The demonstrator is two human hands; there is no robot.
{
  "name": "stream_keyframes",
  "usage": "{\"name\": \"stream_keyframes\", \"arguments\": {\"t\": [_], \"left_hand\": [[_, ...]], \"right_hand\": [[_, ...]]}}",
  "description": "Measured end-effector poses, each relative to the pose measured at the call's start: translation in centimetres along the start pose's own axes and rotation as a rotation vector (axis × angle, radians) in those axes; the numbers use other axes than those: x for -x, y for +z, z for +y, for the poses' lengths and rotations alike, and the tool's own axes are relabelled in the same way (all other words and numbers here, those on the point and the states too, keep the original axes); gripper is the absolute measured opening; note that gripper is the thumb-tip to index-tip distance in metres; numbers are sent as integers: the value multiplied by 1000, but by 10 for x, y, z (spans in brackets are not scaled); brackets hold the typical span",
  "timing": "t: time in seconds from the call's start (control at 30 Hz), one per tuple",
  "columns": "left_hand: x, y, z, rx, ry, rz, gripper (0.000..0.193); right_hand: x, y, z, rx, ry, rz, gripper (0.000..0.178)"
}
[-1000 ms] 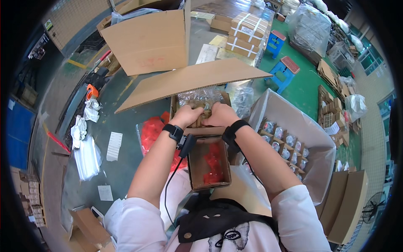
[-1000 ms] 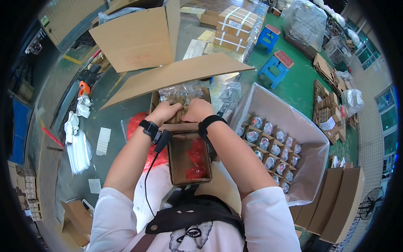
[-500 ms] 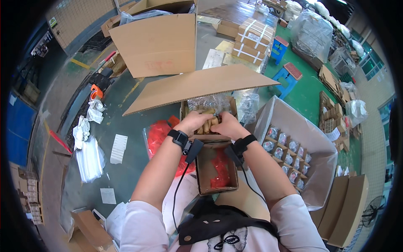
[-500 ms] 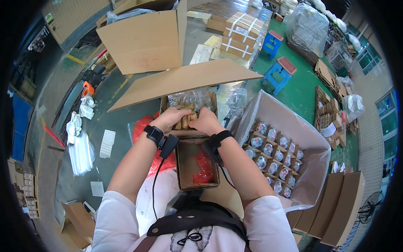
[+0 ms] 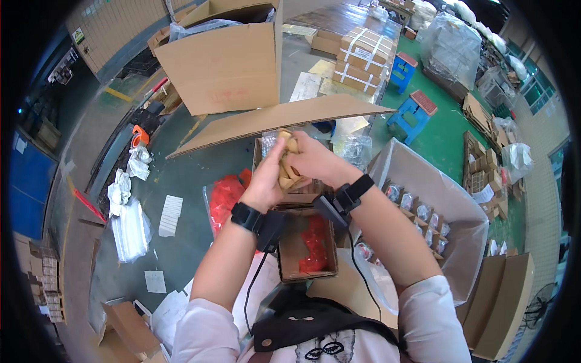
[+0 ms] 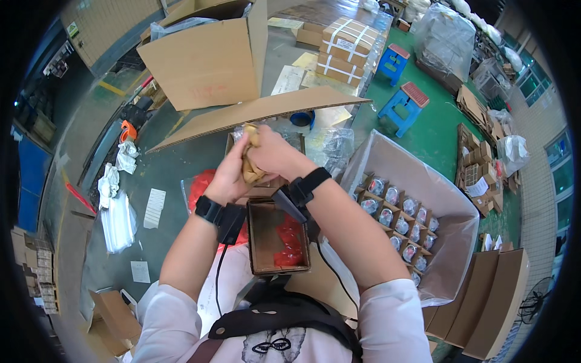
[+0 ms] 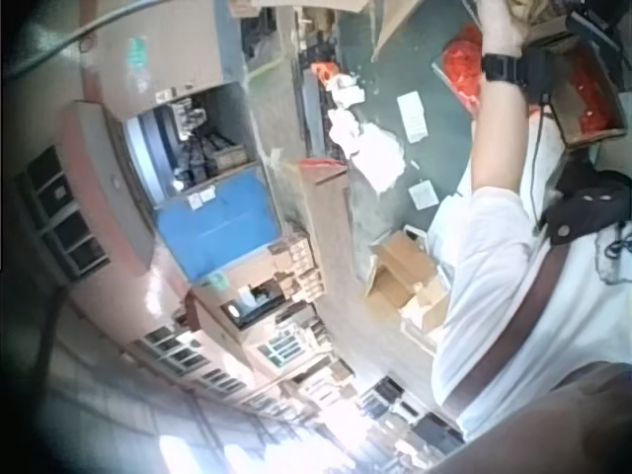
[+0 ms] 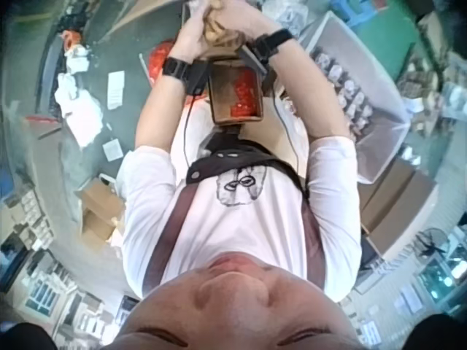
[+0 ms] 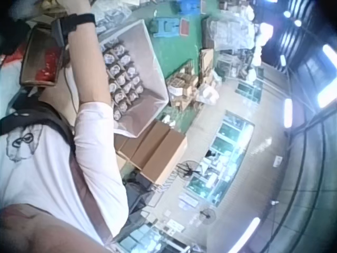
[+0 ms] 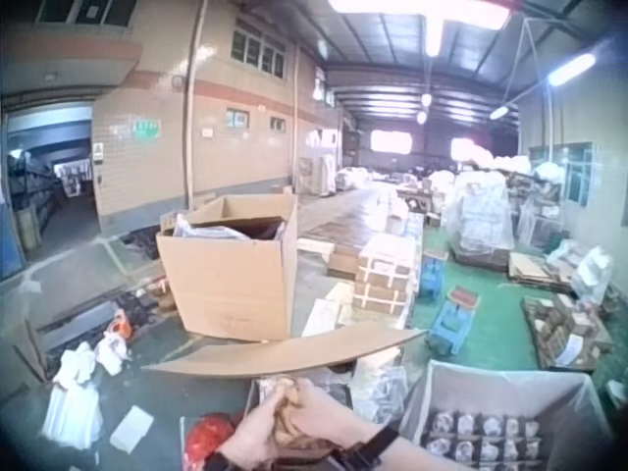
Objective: The person packs small red items wrapped in clear plastic into a large cardboard box lined with a plastic bag. They also place small cardboard dividers into the box to separate the items. The person handles the items one by one, arranging them in rows within the box.
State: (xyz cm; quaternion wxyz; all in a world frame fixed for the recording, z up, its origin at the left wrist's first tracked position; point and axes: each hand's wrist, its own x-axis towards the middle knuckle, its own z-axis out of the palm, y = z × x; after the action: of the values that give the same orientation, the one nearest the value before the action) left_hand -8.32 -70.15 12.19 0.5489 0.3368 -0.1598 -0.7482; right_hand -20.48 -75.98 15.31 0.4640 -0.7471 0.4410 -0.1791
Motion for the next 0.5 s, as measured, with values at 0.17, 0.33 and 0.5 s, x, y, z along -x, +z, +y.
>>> {"name": "stream_keyframes", "arguments": {"t": [0.17, 0.33, 0.5], "left_hand": [[27, 58, -8, 102, 142, 10, 52], [30, 119, -83, 213, -108, -216, 51], [13, 135, -222, 414, -325, -362, 43]], "right_hand": [[36, -52, -50, -240, 28, -284, 46], [134, -129, -1, -303, -67, -208, 57], [230, -196, 102, -923, 287, -142, 65]]}}
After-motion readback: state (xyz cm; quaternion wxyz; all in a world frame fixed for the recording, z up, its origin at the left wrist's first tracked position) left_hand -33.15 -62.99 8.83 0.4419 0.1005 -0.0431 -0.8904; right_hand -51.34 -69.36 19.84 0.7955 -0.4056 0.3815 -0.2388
